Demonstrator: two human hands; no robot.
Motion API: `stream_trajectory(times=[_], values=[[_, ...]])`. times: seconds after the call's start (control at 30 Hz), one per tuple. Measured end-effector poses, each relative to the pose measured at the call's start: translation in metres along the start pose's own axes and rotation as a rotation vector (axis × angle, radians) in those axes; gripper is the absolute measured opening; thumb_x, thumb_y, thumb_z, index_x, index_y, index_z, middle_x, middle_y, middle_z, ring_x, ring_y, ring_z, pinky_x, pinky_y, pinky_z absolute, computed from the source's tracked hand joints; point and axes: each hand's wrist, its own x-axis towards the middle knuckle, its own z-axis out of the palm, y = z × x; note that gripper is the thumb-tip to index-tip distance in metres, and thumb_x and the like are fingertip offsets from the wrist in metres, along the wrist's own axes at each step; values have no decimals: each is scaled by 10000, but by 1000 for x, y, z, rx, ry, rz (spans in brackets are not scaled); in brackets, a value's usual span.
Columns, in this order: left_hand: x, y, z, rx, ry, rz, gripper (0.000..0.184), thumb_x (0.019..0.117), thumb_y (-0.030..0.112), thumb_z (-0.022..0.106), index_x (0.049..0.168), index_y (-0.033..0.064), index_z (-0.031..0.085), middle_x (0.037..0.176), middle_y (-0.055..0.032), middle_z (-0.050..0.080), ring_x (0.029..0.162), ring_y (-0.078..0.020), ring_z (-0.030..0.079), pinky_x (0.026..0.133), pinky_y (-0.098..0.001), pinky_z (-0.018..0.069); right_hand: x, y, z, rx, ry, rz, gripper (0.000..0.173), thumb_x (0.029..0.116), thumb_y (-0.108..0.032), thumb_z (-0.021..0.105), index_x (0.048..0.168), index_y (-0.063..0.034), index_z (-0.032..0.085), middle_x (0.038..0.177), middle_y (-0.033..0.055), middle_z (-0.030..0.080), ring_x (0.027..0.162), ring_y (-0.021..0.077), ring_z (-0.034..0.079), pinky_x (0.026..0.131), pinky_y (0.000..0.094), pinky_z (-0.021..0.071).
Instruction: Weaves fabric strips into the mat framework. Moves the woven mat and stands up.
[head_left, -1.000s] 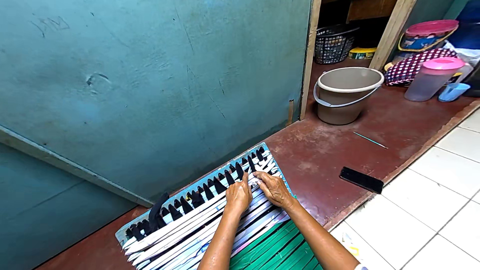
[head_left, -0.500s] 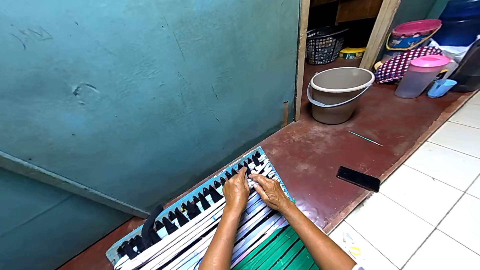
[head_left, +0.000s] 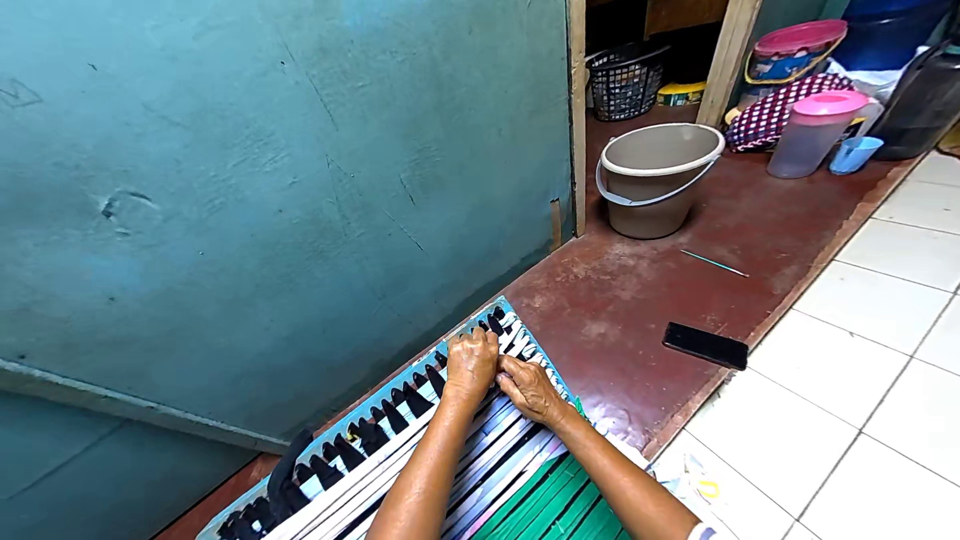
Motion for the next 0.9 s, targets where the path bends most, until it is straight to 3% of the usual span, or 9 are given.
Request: stream_trajectory(times=[0.1, 0.27, 0.4, 0.6, 0.67, 0.73, 0.8, 0.83, 0.9], values=[[1, 3, 14, 32, 132, 35, 174, 930, -22, 565, 958, -91, 723, 903, -257, 714, 821, -424, 719, 711, -551, 547, -1, 1, 1, -14, 12, 10, 227, 924, -104, 527, 898, 53, 690, 819, 175, 713, 703, 286, 723, 609, 432, 569], [11, 4, -11, -88, -169, -72, 264, 1001, 36, 481, 1154, -77, 664, 1134, -268, 682, 1014, -433, 691, 842, -558, 531, -2, 5, -1, 74, 1, 23, 264, 970, -118, 517, 1006, 48, 719, 942, 171, 755, 820, 270, 757, 713, 436, 600], [15, 15, -31, -115, -314, -153, 323, 1033, 61, 443, 1293, -36, 609, 1270, -263, 624, 1084, -426, 666, 877, -544, 529, -1, 7, 1, 63, 19, 9, 238, 957, -120, 528, 949, 47, 697, 840, 167, 721, 738, 275, 732, 648, 436, 579], [31, 14, -46, -365, -429, -241, 302, 1051, 138, 443, 1267, -23, 580, 1163, -257, 662, 1164, -414, 632, 962, -576, 483, 0, 3, -1, 10, 31, -9, 242, 915, -92, 541, 950, 71, 717, 861, 193, 742, 756, 301, 748, 671, 445, 589], [37, 4, -38, -562, -365, -268, 260, 1037, 125, 451, 1154, -41, 613, 1068, -237, 660, 1073, -372, 646, 930, -550, 492, 0, 4, -1, 20, 12, -6, 238, 928, -91, 541, 959, 61, 721, 881, 191, 746, 777, 300, 751, 685, 449, 593], [41, -5, -30, -865, -249, -328, 178, 1014, 74, 503, 1075, -55, 610, 931, -171, 634, 867, -257, 636, 822, -435, 521, 0, 5, 0, 36, 6, -2, 244, 949, -111, 532, 950, 48, 717, 867, 180, 740, 758, 292, 744, 665, 450, 587], [45, -7, -31, -1235, -149, -438, 182, 1023, 32, 548, 1176, -63, 574, 836, -84, 617, 659, -112, 578, 641, -269, 507, 0, 7, 2, 51, -9, 3, 278, 983, -145, 511, 978, 44, 715, 913, 176, 747, 790, 289, 747, 679, 453, 587], [47, -8, -32, -1382, -130, -485, 252, 1021, 16, 551, 1265, -49, 544, 837, -78, 648, 605, -79, 556, 572, -233, 469, 0, 7, 2, 60, -17, 7, 283, 989, -146, 505, 1001, 46, 712, 952, 178, 752, 822, 290, 751, 695, 456, 589], [49, -12, -38, -1463, -199, -496, 356, 1032, 36, 556, 1383, 5, 509, 992, -84, 712, 621, -49, 549, 552, -207, 427, 1, 5, 1, 76, -36, 23, 295, 996, -136, 499, 1055, 55, 716, 1049, 186, 761, 903, 295, 763, 749, 469, 598]])
